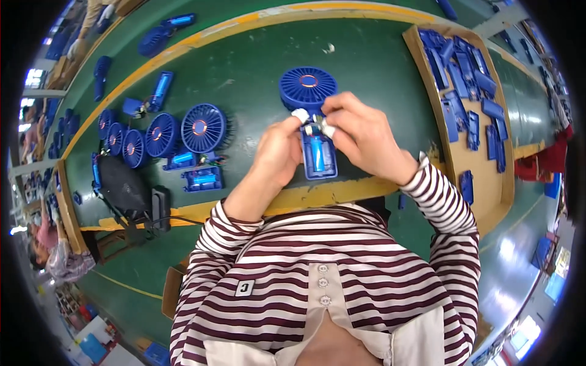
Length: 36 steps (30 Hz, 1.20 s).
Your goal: The person assembles portable fans by fitting circuit boards and batteries into the handle casings by hand, pressing the outer covers in place, and placing the assembled fans onto the conveyor belt.
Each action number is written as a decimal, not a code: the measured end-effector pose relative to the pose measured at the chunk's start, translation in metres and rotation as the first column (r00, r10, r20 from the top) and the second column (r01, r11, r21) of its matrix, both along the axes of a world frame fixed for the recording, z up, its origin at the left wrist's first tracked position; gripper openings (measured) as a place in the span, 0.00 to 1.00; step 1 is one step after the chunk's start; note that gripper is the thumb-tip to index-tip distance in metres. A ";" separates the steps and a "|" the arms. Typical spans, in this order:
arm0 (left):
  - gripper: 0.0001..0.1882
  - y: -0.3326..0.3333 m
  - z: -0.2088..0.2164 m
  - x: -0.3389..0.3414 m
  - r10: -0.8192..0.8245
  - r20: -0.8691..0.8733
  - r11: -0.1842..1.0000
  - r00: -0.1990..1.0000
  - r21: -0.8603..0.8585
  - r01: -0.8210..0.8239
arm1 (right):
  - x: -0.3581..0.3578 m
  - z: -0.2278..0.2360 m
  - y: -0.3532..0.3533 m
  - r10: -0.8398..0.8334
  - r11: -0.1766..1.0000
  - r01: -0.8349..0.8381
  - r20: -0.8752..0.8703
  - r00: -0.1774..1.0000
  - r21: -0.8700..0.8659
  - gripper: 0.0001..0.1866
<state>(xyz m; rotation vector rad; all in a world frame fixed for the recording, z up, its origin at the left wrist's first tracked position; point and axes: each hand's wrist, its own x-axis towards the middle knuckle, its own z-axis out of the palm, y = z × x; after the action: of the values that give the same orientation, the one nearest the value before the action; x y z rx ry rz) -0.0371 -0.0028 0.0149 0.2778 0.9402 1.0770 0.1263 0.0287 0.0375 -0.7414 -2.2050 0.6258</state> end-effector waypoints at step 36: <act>0.16 -0.013 -0.006 -0.002 -0.099 -0.064 0.995 0.993 -0.006 0.099 | 0.000 -0.002 -0.001 0.128 0.989 -0.141 0.219 0.967 0.043 0.06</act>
<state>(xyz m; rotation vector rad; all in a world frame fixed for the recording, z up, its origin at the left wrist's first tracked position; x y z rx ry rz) -0.0391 -0.0160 0.0088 0.3551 0.9748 0.9802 0.1263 0.0276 0.0352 -0.6593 -2.4790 0.5674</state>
